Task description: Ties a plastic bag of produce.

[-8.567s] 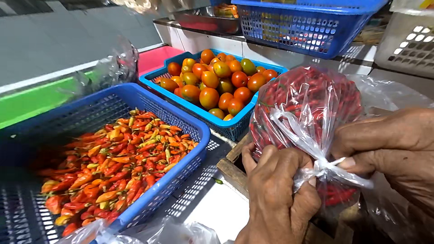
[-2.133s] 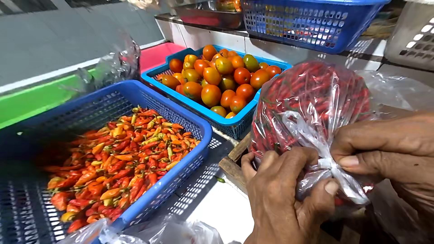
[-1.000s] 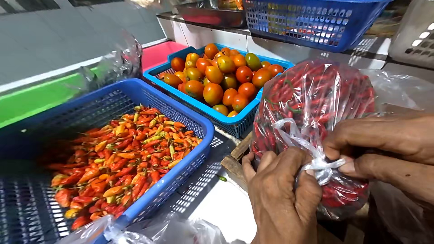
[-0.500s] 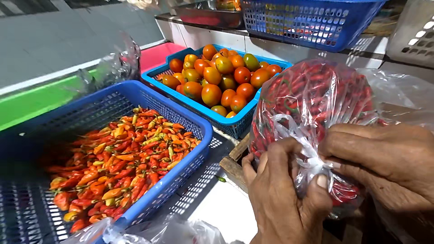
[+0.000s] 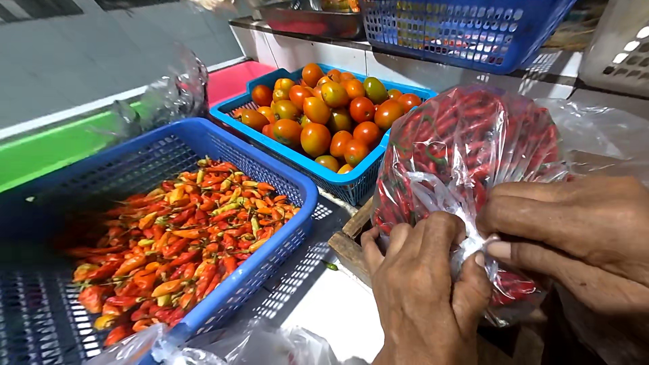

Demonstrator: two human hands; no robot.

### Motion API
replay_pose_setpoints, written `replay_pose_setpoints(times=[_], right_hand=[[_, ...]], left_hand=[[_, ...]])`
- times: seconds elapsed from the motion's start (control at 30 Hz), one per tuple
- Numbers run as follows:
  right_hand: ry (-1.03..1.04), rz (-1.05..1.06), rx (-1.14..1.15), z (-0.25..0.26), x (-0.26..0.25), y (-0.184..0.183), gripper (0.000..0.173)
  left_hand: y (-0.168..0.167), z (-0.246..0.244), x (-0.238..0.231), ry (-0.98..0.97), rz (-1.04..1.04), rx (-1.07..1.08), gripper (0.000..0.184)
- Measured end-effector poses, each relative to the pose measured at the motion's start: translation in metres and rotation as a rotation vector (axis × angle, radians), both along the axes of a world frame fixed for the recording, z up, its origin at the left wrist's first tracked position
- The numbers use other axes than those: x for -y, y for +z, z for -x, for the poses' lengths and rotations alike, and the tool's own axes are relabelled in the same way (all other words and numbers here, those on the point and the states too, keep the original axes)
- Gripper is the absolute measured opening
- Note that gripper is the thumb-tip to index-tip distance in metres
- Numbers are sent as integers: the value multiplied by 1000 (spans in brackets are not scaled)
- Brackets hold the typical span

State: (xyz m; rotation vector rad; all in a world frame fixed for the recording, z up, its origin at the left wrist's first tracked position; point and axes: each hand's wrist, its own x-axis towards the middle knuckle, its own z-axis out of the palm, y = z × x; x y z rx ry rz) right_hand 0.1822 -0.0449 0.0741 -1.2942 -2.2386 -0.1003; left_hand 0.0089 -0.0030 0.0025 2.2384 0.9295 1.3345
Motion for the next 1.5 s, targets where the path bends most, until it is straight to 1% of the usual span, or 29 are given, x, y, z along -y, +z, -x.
replay_pose_setpoints(times=[0.1, 0.23, 0.43, 0.6, 0.67, 0.77, 0.83, 0.93, 1.1, 1.27, 1.37, 1.5], right_hand=[[-12, -45, 16, 2, 0, -3, 24], [-3, -26, -36, 0, 1, -3, 24], [-15, -38, -59, 1, 1, -1, 22], [-64, -69, 33, 5, 4, -2, 22], [-82, -109, 48, 7, 4, -5, 23], [-107, -153, 9, 8, 5, -9, 25], [-116, -177, -34, 7, 5, -10, 26], [-122, -231, -47, 5, 4, -12, 26], [-152, -312, 27, 3, 6, -15, 25], [-161, -428, 134, -1, 3, -17, 24], [-177, -443, 220, -5, 4, -13, 25], [-197, -422, 264, -5, 4, -10, 26]], left_hand=[[0, 0, -1, -10, 13, 24, 23], [0, 0, 0, -13, 34, 38, 19], [-2, 0, 0, -28, 18, 67, 22], [-2, 1, -2, -76, -1, 74, 18], [-1, 2, -3, -103, 4, 80, 25], [-1, 4, -3, -139, 7, 106, 43], [0, 3, -3, -138, -1, 125, 46], [0, 3, -3, -139, 9, 124, 42], [1, 2, -3, -136, 9, 83, 32], [-1, 0, -3, -98, -54, 33, 34], [-1, -1, -3, -69, -107, 7, 29], [-2, -1, -3, -48, -142, 2, 28]])
